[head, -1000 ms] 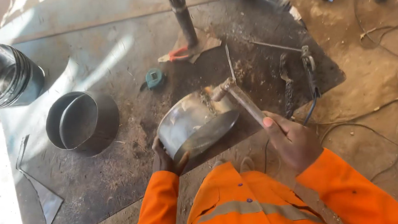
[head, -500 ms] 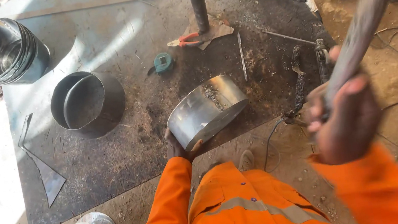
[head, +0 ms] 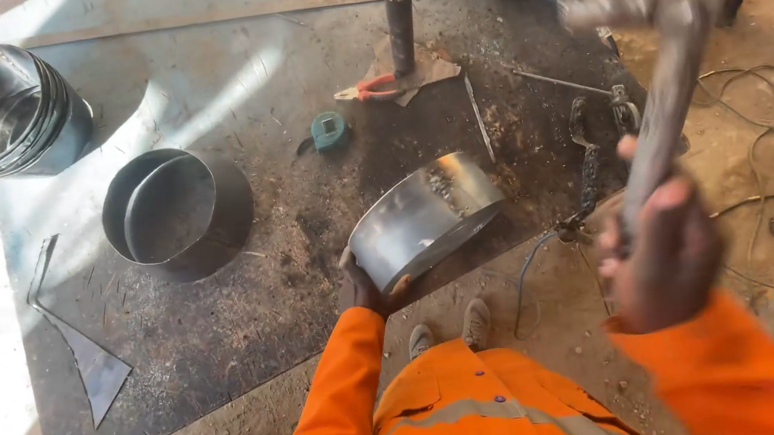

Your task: Welding and hammering a metal strip to form a circular ring

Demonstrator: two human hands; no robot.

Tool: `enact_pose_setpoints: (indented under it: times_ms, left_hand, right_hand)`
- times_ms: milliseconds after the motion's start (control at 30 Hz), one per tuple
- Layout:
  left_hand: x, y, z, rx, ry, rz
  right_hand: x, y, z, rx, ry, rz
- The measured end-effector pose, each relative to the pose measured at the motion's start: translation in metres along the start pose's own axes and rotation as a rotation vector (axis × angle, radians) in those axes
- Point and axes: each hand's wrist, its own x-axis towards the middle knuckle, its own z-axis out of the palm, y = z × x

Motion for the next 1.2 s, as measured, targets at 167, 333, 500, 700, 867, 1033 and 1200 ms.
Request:
enact_pose_setpoints:
  times_ms: [167,333,500,700,867,1033,1200]
  left_hand:
    - [0.003,0.002,-0.006,0.083,-0.099,0.119]
    - [-0.004,0.077,-0.028,0.218,-0.234,-0.495]
    - [0.011,0.072,-0.041,0.267,-0.394,-0.234]
    - [0.011,0.103,-0.054,0.185,-0.262,-0.062]
    - [0.025,0.149,-0.077,0.333,-0.257,0.031]
    - [0.026,0.134,-0.070,0.324,-0.249,0.101]
    - [0.023,0.129,-0.072,0.305,-0.246,0.082]
  right_hand:
    - [-0.004,0.017,0.004,-0.770,-0.533,0.630]
    - [-0.004,-0.003,0.002,-0.557,-0.291,0.545]
    - [-0.015,0.029,-0.005,-0.635,-0.365,0.647]
    - [-0.024,0.043,-0.011,-0.634,-0.396,0.668]
    - [0.000,0.041,-0.014,-0.747,-0.489,0.746]
    - [-0.013,-0.008,0.019,-0.017,0.026,0.448]
    - [-0.014,0.069,-0.005,-0.444,-0.293,0.597]
